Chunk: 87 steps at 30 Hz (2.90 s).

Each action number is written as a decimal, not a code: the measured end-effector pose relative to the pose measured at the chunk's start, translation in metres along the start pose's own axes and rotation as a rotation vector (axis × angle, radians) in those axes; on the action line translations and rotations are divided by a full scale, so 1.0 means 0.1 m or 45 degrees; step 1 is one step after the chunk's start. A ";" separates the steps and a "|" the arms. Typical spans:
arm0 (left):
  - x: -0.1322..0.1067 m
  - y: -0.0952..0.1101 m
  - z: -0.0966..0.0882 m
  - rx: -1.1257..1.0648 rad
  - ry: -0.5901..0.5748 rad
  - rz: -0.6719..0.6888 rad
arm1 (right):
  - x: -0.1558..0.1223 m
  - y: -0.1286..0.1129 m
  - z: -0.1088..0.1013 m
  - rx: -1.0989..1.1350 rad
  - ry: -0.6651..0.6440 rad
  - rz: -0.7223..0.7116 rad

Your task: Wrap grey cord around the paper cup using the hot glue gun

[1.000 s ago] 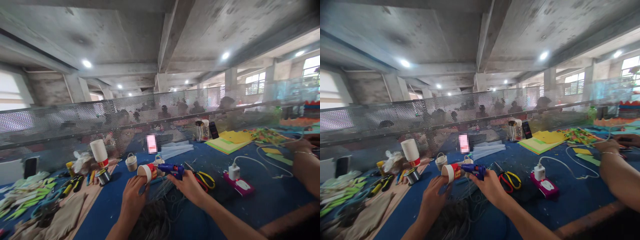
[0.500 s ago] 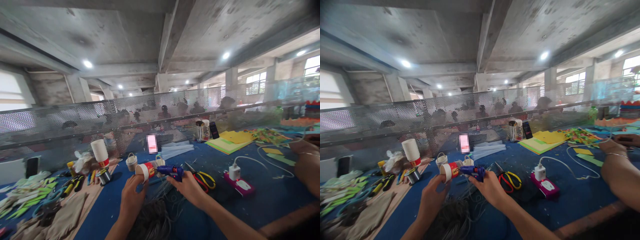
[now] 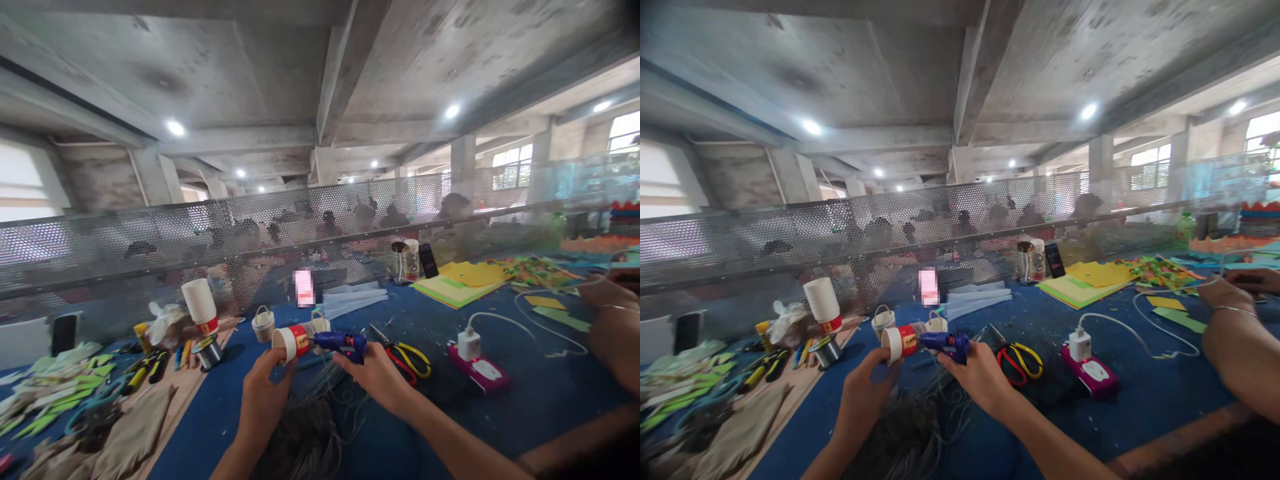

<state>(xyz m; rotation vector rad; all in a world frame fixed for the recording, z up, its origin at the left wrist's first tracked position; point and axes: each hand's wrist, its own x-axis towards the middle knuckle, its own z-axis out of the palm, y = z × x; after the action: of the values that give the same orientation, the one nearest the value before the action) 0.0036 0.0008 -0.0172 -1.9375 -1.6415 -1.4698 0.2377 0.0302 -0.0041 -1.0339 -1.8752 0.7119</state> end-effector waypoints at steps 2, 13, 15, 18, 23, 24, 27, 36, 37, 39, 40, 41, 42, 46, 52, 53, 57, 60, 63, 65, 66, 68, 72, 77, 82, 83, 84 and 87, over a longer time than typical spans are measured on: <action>0.00 -0.01 -0.01 -0.030 -0.017 -0.039 | 0.00 0.00 0.01 0.007 0.000 -0.009; 0.04 0.00 -0.03 -0.152 -0.081 -0.140 | -0.02 0.02 0.04 0.090 0.002 -0.003; 0.04 0.02 -0.04 -0.146 -0.095 -0.125 | -0.01 0.01 0.03 0.068 0.010 0.000; 0.03 0.02 -0.03 -0.094 -0.087 -0.079 | -0.01 -0.01 0.00 0.005 0.030 0.010; 0.01 0.00 0.02 0.029 -0.026 0.126 | 0.00 -0.03 -0.03 0.045 0.041 0.021; 0.01 0.00 0.03 0.056 -0.017 0.180 | 0.00 -0.02 -0.02 0.054 0.041 0.021; 0.02 0.01 0.02 0.136 -0.002 0.353 | 0.01 0.01 -0.01 0.073 0.041 0.019; 0.02 0.01 0.01 0.233 -0.029 0.630 | 0.04 0.09 0.02 0.146 0.080 0.053; 0.01 0.01 0.02 0.226 -0.043 0.632 | 0.04 0.08 0.03 0.173 0.072 0.050; 0.00 0.01 0.03 0.197 -0.061 0.608 | 0.05 0.07 0.03 0.245 0.041 0.056; -0.01 0.01 0.04 0.176 -0.064 0.580 | 0.06 0.07 0.02 0.288 0.024 0.061; -0.01 0.01 0.04 0.153 -0.059 0.540 | 0.06 0.05 0.02 0.327 0.011 0.062; -0.02 0.01 0.05 0.128 -0.046 0.486 | 0.06 0.04 0.00 0.355 0.007 0.051; -0.01 0.02 0.04 -0.027 -0.056 0.154 | 0.01 -0.06 -0.07 0.288 0.051 -0.091; 0.06 0.08 -0.03 -0.346 -0.194 -0.227 | -0.09 -0.09 -0.11 -0.191 0.088 -0.376; 0.07 0.08 -0.03 -0.408 -0.200 -0.267 | -0.09 -0.08 -0.12 -0.306 0.114 -0.396; 0.09 0.02 -0.02 -0.634 -0.186 -0.414 | -0.07 0.05 -0.18 -0.638 0.157 -0.307; 0.10 0.01 -0.03 -0.711 -0.170 -0.490 | -0.08 0.22 -0.24 -0.808 0.171 -0.184; 0.11 0.05 -0.05 -0.763 -0.155 -0.553 | -0.13 0.42 -0.29 -0.967 0.184 0.003; 0.11 0.08 -0.06 -0.817 -0.152 -0.591 | -0.17 0.54 -0.31 -1.067 0.174 0.112; 0.11 0.08 -0.06 -0.847 -0.153 -0.603 | -0.19 0.59 -0.32 -1.112 0.152 0.156; 0.10 0.09 -0.05 -0.905 -0.152 -0.614 | -0.22 0.67 -0.34 -1.180 0.105 0.224; 0.09 0.06 -0.03 -0.996 -0.143 -0.628 | -0.26 0.71 -0.37 -1.247 0.068 0.267; 0.07 0.05 -0.03 -1.030 -0.143 -0.634 | -0.28 0.74 -0.39 -1.274 0.089 0.264; 0.09 0.09 -0.05 -1.052 -0.149 -0.645 | -0.27 0.82 -0.42 -1.259 0.075 0.304; 0.10 0.10 -0.06 -1.065 -0.147 -0.650 | -0.27 0.83 -0.43 -1.255 0.076 0.304; 0.10 0.12 -0.07 -1.077 -0.148 -0.657 | -0.28 0.82 -0.44 -1.251 0.087 0.301; 0.10 0.14 -0.10 -1.098 -0.144 -0.673 | -0.28 0.73 -0.46 -1.206 0.224 0.238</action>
<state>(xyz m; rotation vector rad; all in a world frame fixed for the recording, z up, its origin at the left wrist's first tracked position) 0.0094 -0.0045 0.0014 -2.0439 -1.8384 -2.6654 0.3141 0.0452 -0.0505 -1.7947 -1.9803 -0.2387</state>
